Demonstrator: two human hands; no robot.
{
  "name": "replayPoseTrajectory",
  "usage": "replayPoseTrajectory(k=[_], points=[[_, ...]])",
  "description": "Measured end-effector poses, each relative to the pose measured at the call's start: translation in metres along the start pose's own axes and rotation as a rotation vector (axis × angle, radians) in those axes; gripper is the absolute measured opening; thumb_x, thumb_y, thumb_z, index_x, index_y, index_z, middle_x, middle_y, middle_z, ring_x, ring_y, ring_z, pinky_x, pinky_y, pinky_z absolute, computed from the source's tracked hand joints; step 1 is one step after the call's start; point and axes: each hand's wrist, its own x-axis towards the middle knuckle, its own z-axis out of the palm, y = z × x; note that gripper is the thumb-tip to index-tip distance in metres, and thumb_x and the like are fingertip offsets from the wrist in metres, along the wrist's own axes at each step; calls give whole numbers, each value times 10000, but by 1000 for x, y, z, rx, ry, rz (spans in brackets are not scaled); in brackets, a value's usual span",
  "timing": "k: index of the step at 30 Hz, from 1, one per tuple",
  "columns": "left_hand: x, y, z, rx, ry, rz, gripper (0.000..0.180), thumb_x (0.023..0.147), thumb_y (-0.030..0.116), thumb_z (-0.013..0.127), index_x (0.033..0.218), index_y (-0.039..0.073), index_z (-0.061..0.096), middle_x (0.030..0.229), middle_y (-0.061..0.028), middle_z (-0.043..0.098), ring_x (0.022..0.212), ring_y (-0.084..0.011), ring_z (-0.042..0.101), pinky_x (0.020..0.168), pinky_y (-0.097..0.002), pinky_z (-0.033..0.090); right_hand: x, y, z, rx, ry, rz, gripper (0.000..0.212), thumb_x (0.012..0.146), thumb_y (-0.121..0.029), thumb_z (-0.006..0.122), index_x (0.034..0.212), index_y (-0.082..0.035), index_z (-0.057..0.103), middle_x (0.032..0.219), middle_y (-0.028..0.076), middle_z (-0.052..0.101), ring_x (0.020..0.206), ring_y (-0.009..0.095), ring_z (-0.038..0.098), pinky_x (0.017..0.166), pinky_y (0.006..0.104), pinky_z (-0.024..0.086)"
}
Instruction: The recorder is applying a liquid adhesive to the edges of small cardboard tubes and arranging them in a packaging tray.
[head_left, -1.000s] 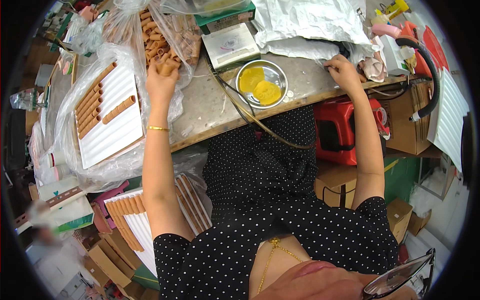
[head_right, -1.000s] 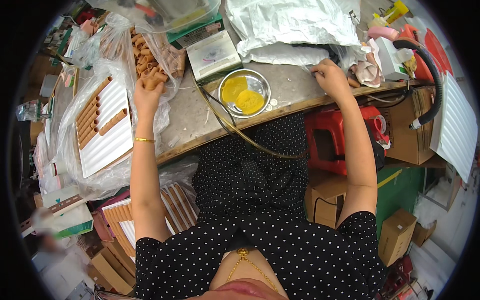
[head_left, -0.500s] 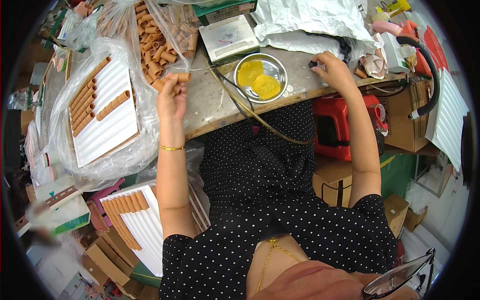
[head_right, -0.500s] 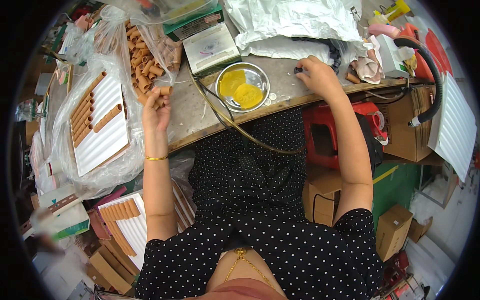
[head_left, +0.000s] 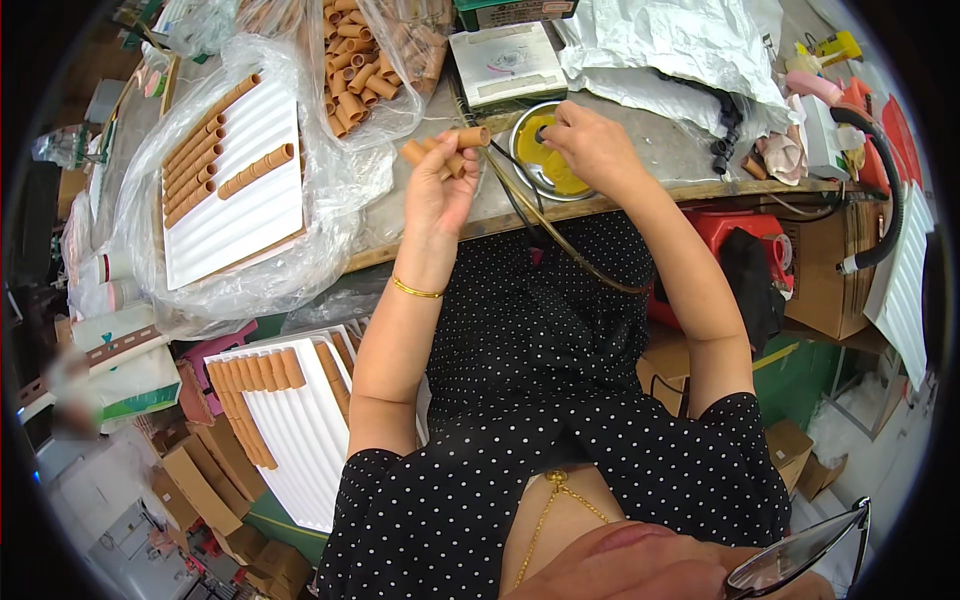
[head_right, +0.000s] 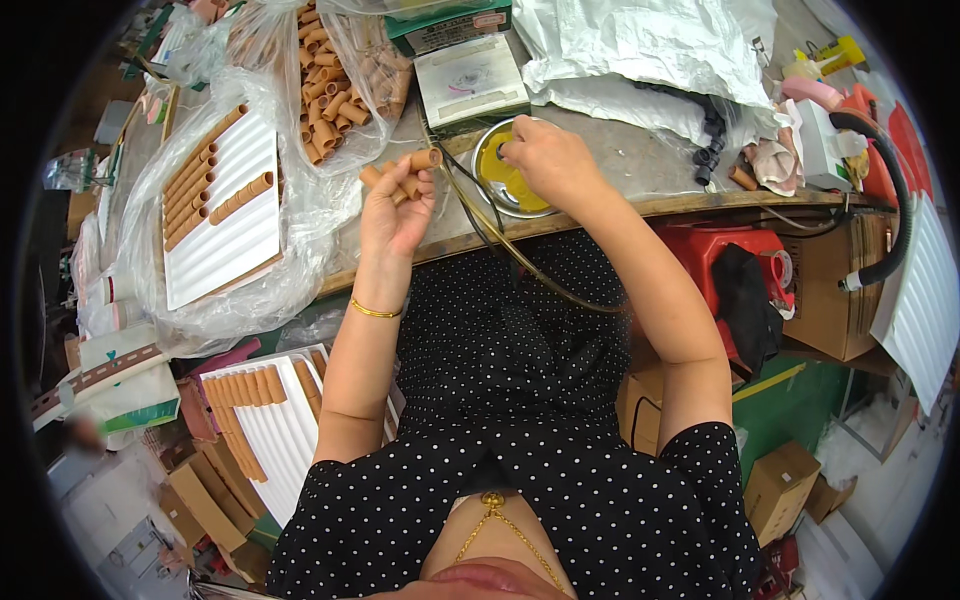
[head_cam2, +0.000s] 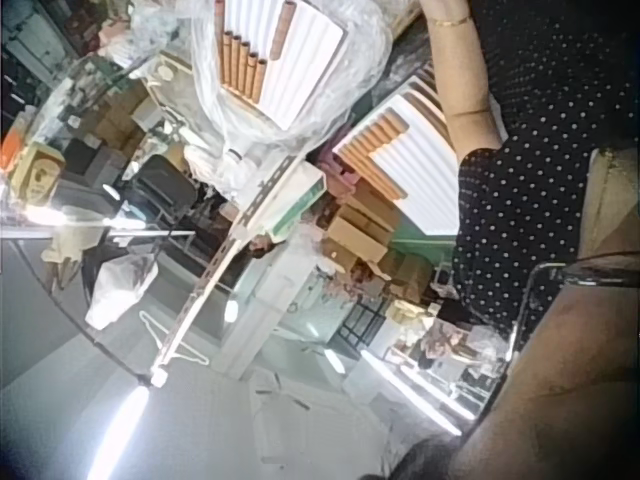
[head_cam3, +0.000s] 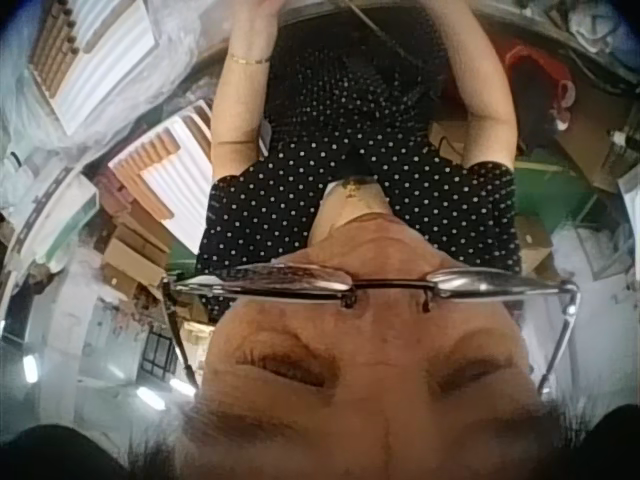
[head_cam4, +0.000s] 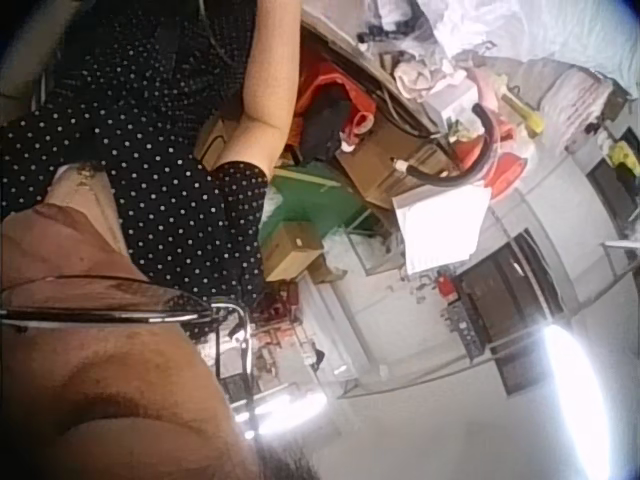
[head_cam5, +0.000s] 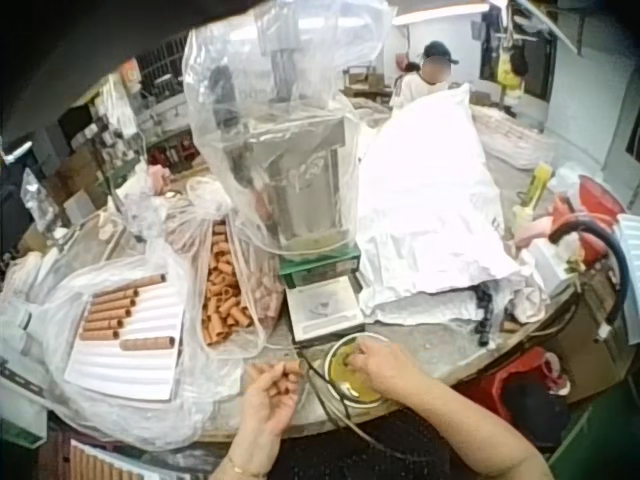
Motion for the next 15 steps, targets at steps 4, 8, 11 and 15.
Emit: replayPoseTrajectory(k=[4, 8, 11, 15], points=[[2, -4, -4, -43, 8, -34, 169, 813, 13, 601, 932, 39, 484, 937, -99, 533, 761, -194, 548, 657, -258, 494, 7, -2, 10, -200, -127, -17, 122, 775, -124, 553, 831, -93, 657, 829, 72, 531, 784, 251, 583, 657, 384, 469], [6, -8, -8, -86, 10, -68, 154, 823, 30, 595, 928, 46, 484, 915, -97, 535, 762, -193, 547, 642, -256, 487, 8, -5, 7, -171, -183, 54, 109, 786, -136, 563, 809, -77, 653, 835, 75, 549, 785, 260, 586, 653, 393, 464], [6, -9, -7, -128, -25, -105, 148, 830, 43, 593, 931, 42, 486, 912, -97, 545, 764, -191, 548, 632, -258, 484, 6, -14, -5, 81, -1, 97, 76, 785, -103, 605, 810, -44, 646, 803, 84, 557, 732, 238, 583, 627, 350, 456], [-1, -12, 3, -138, -10, -130, 149, 835, 59, 597, 932, 42, 486, 911, -101, 551, 747, -184, 549, 619, -256, 484, 7, -40, -23, 505, 268, -7, 123, 745, -51, 664, 868, -47, 652, 747, 76, 548, 660, 199, 553, 584, 292, 442]])
